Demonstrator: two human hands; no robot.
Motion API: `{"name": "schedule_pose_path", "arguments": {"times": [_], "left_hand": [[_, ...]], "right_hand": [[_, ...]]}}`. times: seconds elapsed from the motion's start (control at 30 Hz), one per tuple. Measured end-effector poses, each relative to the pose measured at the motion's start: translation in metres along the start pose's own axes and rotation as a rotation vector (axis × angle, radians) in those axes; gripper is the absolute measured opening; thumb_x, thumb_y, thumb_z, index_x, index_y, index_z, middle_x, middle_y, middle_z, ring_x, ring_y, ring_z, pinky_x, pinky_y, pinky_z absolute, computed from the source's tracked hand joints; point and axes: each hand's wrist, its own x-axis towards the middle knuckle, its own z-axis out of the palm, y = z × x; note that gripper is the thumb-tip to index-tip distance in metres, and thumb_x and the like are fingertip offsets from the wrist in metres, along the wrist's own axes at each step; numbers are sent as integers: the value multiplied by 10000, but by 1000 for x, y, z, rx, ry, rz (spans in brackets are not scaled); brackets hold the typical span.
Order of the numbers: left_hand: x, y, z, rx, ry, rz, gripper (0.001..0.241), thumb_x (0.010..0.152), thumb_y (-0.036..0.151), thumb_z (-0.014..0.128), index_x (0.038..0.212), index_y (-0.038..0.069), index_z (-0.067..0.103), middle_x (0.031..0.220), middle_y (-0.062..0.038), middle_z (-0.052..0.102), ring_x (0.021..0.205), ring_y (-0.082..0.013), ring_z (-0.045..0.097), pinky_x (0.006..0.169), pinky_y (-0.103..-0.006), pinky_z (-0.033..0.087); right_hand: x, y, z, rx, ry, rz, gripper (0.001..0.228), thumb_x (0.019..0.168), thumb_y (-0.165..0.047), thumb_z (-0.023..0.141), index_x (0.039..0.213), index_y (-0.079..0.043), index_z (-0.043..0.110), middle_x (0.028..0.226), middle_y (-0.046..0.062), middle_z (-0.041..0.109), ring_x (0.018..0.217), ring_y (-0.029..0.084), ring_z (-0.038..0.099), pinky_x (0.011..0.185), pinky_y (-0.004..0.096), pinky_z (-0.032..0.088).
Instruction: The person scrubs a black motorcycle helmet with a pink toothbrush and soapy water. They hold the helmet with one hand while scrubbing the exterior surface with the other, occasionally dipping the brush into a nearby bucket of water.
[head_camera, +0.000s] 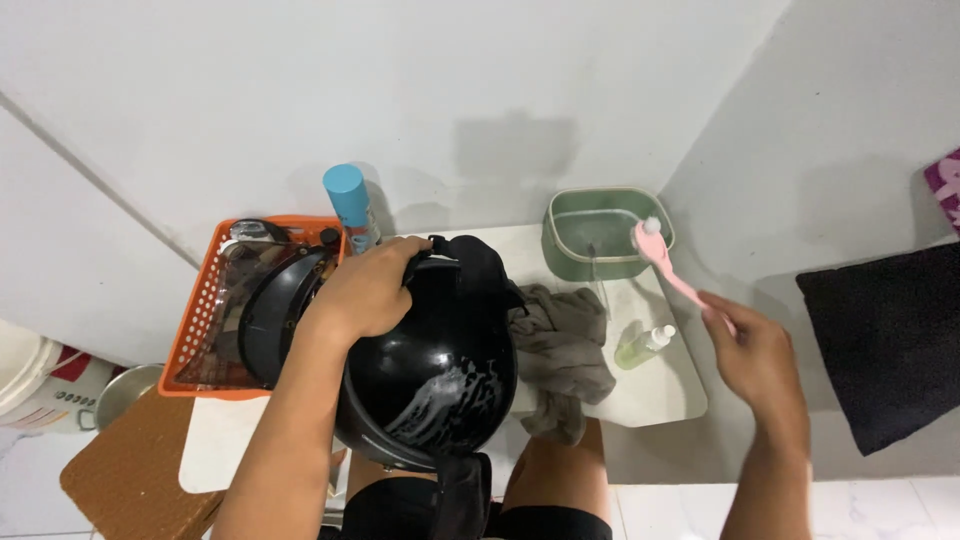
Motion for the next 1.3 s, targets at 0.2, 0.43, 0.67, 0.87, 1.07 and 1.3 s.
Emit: {"name": "schedule_pose_path", "arguments": {"times": [0.2,0.43,0.67,0.87,1.07,1.3], "left_hand": [[-8,26,-11,87,-34,-23,673,880,-25,499,1549,27,439,1539,-217,497,1413,-404,489,1147,-578,396],[-15,27,-15,66,-57,-7,690,868,-44,495,1552,13,418,1535,-235,489,1372,-444,511,1098,-587,458],[-15,32,-17,77,-40,69,651,859,-56,477,1509,-13,461,1476,-254,541,1328,-464,546,1065,-614,477],[-17,29,-12,148,-16,122,658,839,-65,470,1496,-25,473,1431,-251,572,1280,-449,585,1045,-607,484],[-10,15,7,147,68,137,686,797,-77,481,1476,19,494,1390,-207,599,1178,-461,607,915,-627,476],[-8,6,15,107,145,146,744,731,-149,454,1442,58,528,1313,-141,637,1006,-442,659,801,-578,485]], "right_hand": [[99,34,54,-161,-87,41,266,1051,-389,604,1239,-318,779,1043,140,785,1046,402,717,906,514,551],[165,49,85,-240,-193,56,336,1023,-260,573,1245,-131,789,1039,258,779,962,427,744,818,493,569],[176,57,86,-259,-200,38,364,1021,-205,561,1280,-39,755,1090,298,758,1003,453,730,842,522,568],[126,24,54,-168,-88,30,314,1055,-251,561,1272,-146,763,1082,245,758,1051,467,698,889,561,555],[76,16,39,-216,-88,2,340,1056,-225,558,1307,-100,751,1035,209,767,950,396,692,821,488,517],[-40,-51,-21,-160,-328,68,343,987,-217,623,1279,-210,803,1149,-66,790,891,100,594,817,264,465]]}}
